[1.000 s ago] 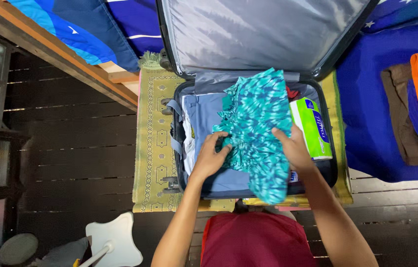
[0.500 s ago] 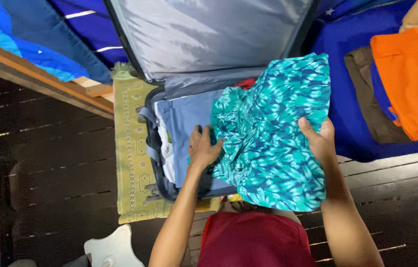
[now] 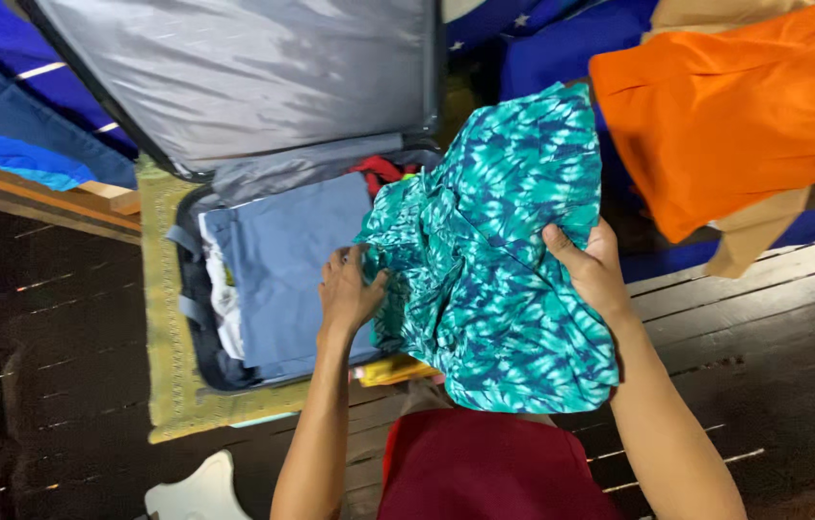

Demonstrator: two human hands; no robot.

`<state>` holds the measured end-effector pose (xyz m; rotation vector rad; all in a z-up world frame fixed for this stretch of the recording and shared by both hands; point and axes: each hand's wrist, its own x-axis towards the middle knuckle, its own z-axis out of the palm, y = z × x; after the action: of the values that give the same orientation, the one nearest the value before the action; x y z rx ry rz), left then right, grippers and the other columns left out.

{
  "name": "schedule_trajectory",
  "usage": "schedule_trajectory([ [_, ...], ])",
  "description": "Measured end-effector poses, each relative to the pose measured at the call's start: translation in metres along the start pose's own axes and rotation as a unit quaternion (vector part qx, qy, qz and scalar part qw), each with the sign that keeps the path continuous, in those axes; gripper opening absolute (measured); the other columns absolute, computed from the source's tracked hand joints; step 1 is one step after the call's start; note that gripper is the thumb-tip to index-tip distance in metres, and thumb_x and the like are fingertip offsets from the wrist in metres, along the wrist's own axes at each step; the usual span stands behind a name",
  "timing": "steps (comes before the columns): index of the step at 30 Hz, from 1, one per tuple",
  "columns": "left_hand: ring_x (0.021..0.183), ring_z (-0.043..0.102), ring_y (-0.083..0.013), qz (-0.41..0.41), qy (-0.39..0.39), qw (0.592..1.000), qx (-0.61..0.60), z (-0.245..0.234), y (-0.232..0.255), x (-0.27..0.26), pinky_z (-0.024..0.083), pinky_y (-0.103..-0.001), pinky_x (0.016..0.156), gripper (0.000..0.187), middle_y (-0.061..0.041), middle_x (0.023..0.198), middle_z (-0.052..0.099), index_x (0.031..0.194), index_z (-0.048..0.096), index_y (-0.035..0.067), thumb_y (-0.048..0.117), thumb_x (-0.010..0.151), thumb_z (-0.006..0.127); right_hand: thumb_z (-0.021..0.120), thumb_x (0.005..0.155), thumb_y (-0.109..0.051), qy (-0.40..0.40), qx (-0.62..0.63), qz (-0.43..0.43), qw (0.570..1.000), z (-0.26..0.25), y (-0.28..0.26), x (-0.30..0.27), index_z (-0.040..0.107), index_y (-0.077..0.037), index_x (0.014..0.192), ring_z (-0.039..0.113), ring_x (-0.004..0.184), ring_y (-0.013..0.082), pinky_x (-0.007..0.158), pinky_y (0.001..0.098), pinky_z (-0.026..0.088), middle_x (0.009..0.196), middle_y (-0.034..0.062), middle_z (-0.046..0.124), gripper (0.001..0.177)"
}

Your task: The person opens a suitcase and removes several folded clothing items and toiletries one by one, placing them on a nearby surface. The items include trousers, shirts, and packaged products such as tissues and a comb.

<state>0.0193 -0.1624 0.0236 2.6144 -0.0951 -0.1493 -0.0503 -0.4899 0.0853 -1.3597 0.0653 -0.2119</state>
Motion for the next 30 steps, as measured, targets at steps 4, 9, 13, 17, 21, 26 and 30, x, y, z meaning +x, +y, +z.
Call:
schedule_trajectory([
  [4,0.118,0.056,-0.0341,0.127,0.101,0.979,-0.126,-0.002,0.076,-0.024,0.046,-0.046,0.101,0.038,-0.015,0.124,0.062,0.122,0.062,0.010,0.020,0.089,0.075,0.070,0.103,-0.018,-0.010,-0.022,-0.029,0.999,-0.049,-0.030,-0.005,0.064,-0.002,0.129,0.063,0.110,0.0102,0.101,0.0273,0.049,0.122,0.0010,0.070,0.032],
  [9,0.094,0.060,-0.0240,0.147,0.030,0.946,-0.287,0.011,0.182,-0.048,0.049,-0.036,0.082,0.028,-0.013,0.104,0.061,0.120,0.068,0.007,0.017,0.094,0.072,0.070,0.101,-0.018,0.000,-0.004,-0.003,1.000,-0.108,-0.053,-0.020,0.063,-0.002,0.128,0.065,0.108,0.0104,0.098,0.0273,0.051,0.120,0.0016,0.070,0.032],
  [13,0.081,0.064,-0.0243,0.143,-0.067,0.938,-0.310,0.027,0.257,-0.065,0.052,-0.036,0.074,0.038,-0.014,0.099,0.065,0.126,0.067,0.005,0.029,0.097,0.068,0.069,0.102,-0.016,0.022,0.023,0.042,0.999,-0.143,-0.056,-0.030,0.066,0.001,0.123,0.066,0.100,0.0126,0.092,0.0294,0.053,0.113,0.0035,0.072,0.027],
  [17,0.093,0.071,-0.0267,0.114,-0.179,0.930,-0.299,0.036,0.309,-0.062,0.055,-0.040,0.082,0.079,-0.023,0.121,0.064,0.148,0.041,-0.004,0.051,0.095,0.063,0.065,0.106,-0.020,0.019,0.011,0.033,0.999,-0.159,-0.056,-0.035,0.066,0.002,0.124,0.063,0.104,0.0135,0.095,0.0312,0.049,0.113,0.0042,0.070,0.028],
  [21,0.102,0.072,-0.0311,0.140,-0.236,0.915,-0.295,0.036,0.348,-0.056,0.054,-0.043,0.088,0.105,-0.032,0.124,0.061,0.152,0.035,-0.008,0.066,0.084,0.064,0.041,0.106,-0.044,-0.018,0.075,0.039,0.996,-0.175,-0.069,-0.045,0.058,-0.002,0.137,0.057,0.123,0.0139,0.109,0.0313,0.042,0.132,0.0037,0.064,0.055],
  [26,0.087,0.077,-0.0349,0.140,-0.307,0.927,-0.163,0.041,0.396,-0.040,0.058,-0.044,0.079,0.103,-0.030,0.089,0.074,0.125,0.053,-0.011,0.066,0.059,0.075,0.044,0.105,-0.035,-0.038,0.097,0.085,0.991,-0.213,-0.080,-0.054,0.061,0.001,0.126,0.053,0.108,0.0153,0.097,0.0348,0.046,0.114,0.0037,0.057,0.045],
  [30,0.093,0.071,-0.0429,0.198,-0.263,0.927,-0.178,0.070,0.423,-0.023,0.053,-0.049,0.081,0.064,-0.032,0.092,0.071,0.111,0.059,-0.010,0.041,0.073,0.070,0.046,0.104,-0.028,-0.044,-0.004,0.087,0.995,-0.269,-0.070,-0.050,0.063,0.004,0.116,0.050,0.096,0.0164,0.088,0.0375,0.049,0.100,0.0037,0.052,0.038],
])
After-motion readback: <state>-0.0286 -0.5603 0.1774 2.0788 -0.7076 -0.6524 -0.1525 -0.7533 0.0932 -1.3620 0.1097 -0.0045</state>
